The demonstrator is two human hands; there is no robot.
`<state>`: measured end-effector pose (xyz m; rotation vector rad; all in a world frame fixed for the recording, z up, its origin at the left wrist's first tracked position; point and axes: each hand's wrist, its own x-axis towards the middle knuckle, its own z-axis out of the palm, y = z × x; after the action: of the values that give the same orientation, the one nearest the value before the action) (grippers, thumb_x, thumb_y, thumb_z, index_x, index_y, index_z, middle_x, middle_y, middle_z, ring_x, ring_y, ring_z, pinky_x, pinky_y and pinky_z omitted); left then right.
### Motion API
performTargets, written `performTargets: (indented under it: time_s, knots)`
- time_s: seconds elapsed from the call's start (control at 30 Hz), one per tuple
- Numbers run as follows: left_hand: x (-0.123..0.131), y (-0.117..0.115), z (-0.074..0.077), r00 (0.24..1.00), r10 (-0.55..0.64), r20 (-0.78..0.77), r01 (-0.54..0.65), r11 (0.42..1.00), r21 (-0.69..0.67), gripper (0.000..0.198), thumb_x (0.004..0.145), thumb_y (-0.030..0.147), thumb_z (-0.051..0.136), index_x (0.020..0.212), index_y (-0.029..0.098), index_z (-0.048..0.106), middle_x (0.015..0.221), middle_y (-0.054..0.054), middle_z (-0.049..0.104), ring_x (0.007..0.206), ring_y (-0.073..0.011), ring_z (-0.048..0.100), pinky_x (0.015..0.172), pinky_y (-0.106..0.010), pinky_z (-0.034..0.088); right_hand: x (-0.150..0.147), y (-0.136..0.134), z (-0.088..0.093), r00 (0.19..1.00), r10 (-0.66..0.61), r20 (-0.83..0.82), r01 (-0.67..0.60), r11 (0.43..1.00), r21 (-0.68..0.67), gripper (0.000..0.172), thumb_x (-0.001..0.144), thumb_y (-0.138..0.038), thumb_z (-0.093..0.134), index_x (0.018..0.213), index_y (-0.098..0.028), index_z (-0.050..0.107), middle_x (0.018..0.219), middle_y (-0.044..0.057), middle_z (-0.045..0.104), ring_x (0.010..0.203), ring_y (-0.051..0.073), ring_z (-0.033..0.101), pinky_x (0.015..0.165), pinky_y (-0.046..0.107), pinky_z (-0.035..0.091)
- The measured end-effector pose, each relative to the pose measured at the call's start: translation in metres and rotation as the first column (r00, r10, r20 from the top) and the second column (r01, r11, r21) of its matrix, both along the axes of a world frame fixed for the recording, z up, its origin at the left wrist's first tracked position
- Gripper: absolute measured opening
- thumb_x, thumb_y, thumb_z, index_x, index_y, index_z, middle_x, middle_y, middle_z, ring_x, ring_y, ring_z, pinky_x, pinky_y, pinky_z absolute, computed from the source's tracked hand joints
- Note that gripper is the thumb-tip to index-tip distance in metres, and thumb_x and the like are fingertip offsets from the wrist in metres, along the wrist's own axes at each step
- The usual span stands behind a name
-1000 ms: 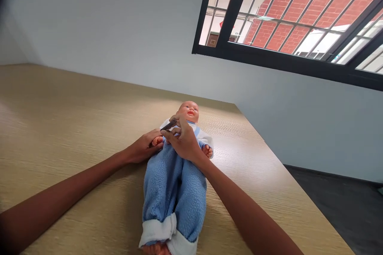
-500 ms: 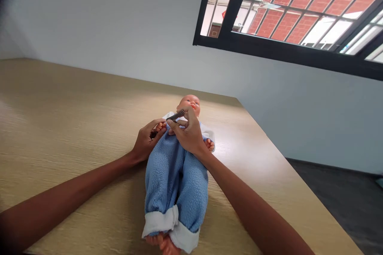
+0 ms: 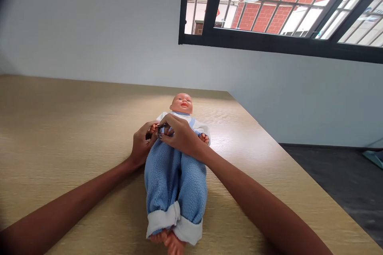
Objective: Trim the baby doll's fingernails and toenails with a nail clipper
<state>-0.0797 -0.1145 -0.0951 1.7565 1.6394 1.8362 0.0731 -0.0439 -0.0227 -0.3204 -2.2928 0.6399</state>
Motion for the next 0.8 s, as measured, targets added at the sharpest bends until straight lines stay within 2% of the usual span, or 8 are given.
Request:
performTargets:
  time_s: [0.37,0.53,0.8]
  knots:
    - [-0.001,0.0007,-0.0004,1.0,-0.014,0.005,0.014,1.0,0.007,0.029,0.099,0.04,0.053,0.115,0.019,0.065,0.105,-0.006,0.072,0.09,-0.0189,0.066,0.079,-0.029,0.053,0.0016,-0.0012,0.0054,0.995,0.028,0.093,-0.05,0.968,0.246,0.006,0.087,-0.012,0.058,0.087,-0.019,0.058,0.083,0.0,0.056,0.07,0.011,0.052,0.065,0.028,0.045]
    - [-0.0013,0.0006,-0.0001,1.0,-0.021,-0.001,0.021,1.0,0.007,0.029,0.099,0.039,0.053,0.116,0.02,0.065,0.107,-0.006,0.071,0.093,-0.0194,0.066,0.081,-0.03,0.053,0.002,-0.0023,0.007,0.994,0.022,0.106,-0.051,0.958,0.281,0.005,0.09,-0.015,0.058,0.091,-0.019,0.059,0.084,0.001,0.056,0.072,0.012,0.052,0.065,0.028,0.045]
    - [-0.0019,0.0009,0.0,1.0,-0.006,-0.02,0.006,1.0,0.008,0.025,0.098,0.037,0.053,0.113,0.02,0.064,0.106,-0.006,0.071,0.088,-0.0183,0.065,0.084,-0.031,0.051,0.0012,-0.0037,0.0089,0.99,0.011,0.138,-0.053,0.952,0.302,0.005,0.092,-0.015,0.055,0.095,-0.019,0.058,0.087,0.002,0.056,0.072,0.012,0.052,0.066,0.028,0.046]
